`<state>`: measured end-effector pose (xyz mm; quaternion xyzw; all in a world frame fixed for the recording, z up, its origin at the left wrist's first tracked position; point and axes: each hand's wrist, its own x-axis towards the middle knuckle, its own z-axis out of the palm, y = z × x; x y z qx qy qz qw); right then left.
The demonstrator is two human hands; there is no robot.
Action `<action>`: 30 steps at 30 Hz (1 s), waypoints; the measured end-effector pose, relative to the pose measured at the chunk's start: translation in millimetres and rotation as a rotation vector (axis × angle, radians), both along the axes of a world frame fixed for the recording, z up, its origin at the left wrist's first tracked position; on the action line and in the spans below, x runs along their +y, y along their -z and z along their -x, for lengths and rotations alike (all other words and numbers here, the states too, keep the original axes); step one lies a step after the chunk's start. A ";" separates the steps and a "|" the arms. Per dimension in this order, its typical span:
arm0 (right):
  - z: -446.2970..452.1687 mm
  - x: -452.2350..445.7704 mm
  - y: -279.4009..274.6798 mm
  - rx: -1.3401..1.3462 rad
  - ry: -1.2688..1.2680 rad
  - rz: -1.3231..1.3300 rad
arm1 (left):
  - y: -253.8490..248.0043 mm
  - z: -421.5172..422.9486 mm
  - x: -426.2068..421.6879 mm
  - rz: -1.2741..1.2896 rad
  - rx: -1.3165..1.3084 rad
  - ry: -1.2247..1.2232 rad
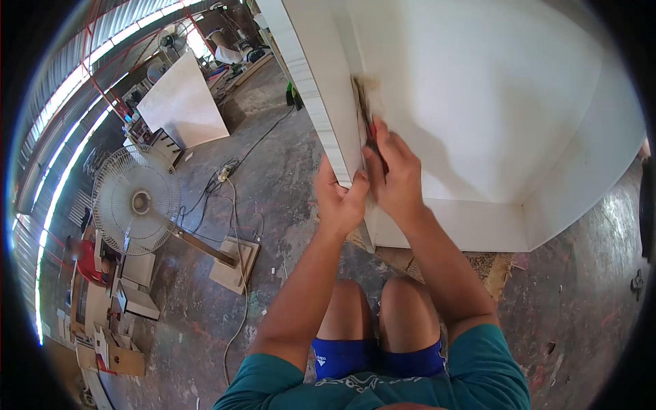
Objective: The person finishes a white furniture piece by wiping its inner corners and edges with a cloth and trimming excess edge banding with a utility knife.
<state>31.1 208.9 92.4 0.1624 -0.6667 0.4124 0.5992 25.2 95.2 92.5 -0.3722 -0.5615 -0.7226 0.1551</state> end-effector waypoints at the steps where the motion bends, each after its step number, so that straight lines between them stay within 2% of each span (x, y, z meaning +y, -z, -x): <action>1: 1.5 4.5 -16.7 0.002 0.022 -0.014 | -0.3 -1.3 0.0 -0.007 -0.008 0.012; 5: -6.4 17.2 -85.5 -0.064 0.005 -0.022 | 1.3 -4.5 -1.9 0.015 -0.036 0.023; 7: -9.1 19.8 -89.1 -0.118 0.024 -0.049 | 0.4 -3.3 -2.5 0.017 -0.042 0.016; 14: -12.5 1.5 55.1 -0.164 -0.011 -0.009 | 0.9 -2.8 -0.3 -0.014 -0.102 0.017; 17: -10.1 5.2 31.5 -0.161 0.010 -0.017 | 0.0 -1.4 0.9 -0.019 -0.057 0.008; 22: 6.9 16.3 -95.4 0.041 0.129 -0.108 | 3.8 -1.8 -0.4 -0.004 -0.034 0.005; 24: 6.7 21.0 -138.9 0.042 0.133 -0.128 | 4.2 -3.4 -1.3 -0.009 -0.079 0.005; 28: 5.7 17.5 -145.7 0.037 0.180 -0.127 | 1.8 -2.2 -3.0 0.044 -0.104 -0.012; 30: -2.0 11.6 -117.7 -0.031 0.196 -0.111 | -0.4 -1.5 -0.5 0.031 -0.074 -0.012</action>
